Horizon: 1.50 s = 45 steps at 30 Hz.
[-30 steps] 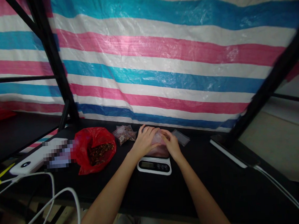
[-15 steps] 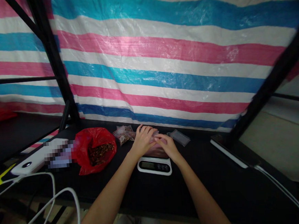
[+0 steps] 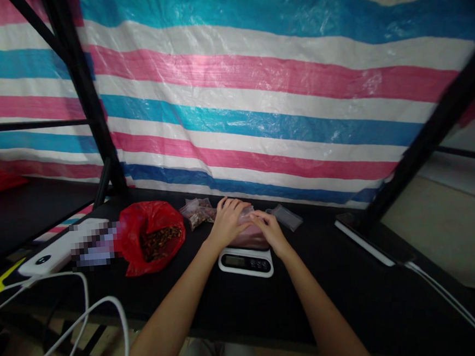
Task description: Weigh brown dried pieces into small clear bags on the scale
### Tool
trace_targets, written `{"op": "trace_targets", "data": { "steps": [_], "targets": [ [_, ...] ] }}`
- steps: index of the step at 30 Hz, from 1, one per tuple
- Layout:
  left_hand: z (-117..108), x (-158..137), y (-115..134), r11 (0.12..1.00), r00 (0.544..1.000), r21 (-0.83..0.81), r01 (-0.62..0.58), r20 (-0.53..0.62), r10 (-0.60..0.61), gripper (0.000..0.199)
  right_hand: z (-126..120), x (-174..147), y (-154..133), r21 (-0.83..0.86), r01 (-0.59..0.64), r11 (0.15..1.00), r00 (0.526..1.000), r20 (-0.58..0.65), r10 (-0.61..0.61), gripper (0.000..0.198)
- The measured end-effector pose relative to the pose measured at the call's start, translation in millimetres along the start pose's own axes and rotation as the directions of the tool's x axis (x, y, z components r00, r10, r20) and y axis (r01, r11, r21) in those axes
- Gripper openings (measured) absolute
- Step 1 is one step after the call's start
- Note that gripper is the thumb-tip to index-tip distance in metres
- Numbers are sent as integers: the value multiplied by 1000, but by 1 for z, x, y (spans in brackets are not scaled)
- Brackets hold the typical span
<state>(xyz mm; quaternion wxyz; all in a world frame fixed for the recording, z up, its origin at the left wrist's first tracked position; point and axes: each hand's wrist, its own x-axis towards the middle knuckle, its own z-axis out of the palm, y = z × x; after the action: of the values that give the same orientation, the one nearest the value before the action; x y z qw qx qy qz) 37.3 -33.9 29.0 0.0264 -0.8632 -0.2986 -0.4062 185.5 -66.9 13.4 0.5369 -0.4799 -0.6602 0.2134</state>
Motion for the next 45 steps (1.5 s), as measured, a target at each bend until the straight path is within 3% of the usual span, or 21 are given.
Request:
{"op": "trace_targets", "data": {
  "steps": [7,17,20,23,26,29,33,36,41,45],
  "targets": [
    [4,1,0,995,997,-67,67,-18,-68,52,-2,1,-5,79,46,996,999,-14,-45,26],
    [1,0,-3,998,999,-37,44,24,-44,45,4,0,1,8,18,1000,1000,11,-18,25],
    [1,0,-3,998,999,-37,43,27,-42,44,-1,2,7,12,-28,1000,998,-64,29,30],
    [2,1,-4,994,997,-82,70,28,-68,42,-15,5,20,-36,-107,994,961,-259,94,34],
    [4,3,-6,980,995,-181,87,53,-79,39,-32,4,36,-253,-292,922,890,-426,165,33],
    [9,2,-10,967,993,-241,84,104,-61,40,-42,0,50,-470,-448,761,866,-440,238,44],
    [16,-1,-14,969,982,-235,83,183,-40,49,-38,-2,62,-561,-467,684,880,-370,297,56],
    [18,-2,-15,966,981,-237,106,184,-63,61,-35,-1,65,-590,-453,669,888,-360,284,49],
    [11,1,-17,946,983,-281,163,131,-130,59,-35,0,63,-572,-451,685,886,-377,269,35],
    [8,0,-18,955,970,-242,171,214,-120,73,-33,4,57,-484,-366,795,910,-367,195,37]
  ]
}}
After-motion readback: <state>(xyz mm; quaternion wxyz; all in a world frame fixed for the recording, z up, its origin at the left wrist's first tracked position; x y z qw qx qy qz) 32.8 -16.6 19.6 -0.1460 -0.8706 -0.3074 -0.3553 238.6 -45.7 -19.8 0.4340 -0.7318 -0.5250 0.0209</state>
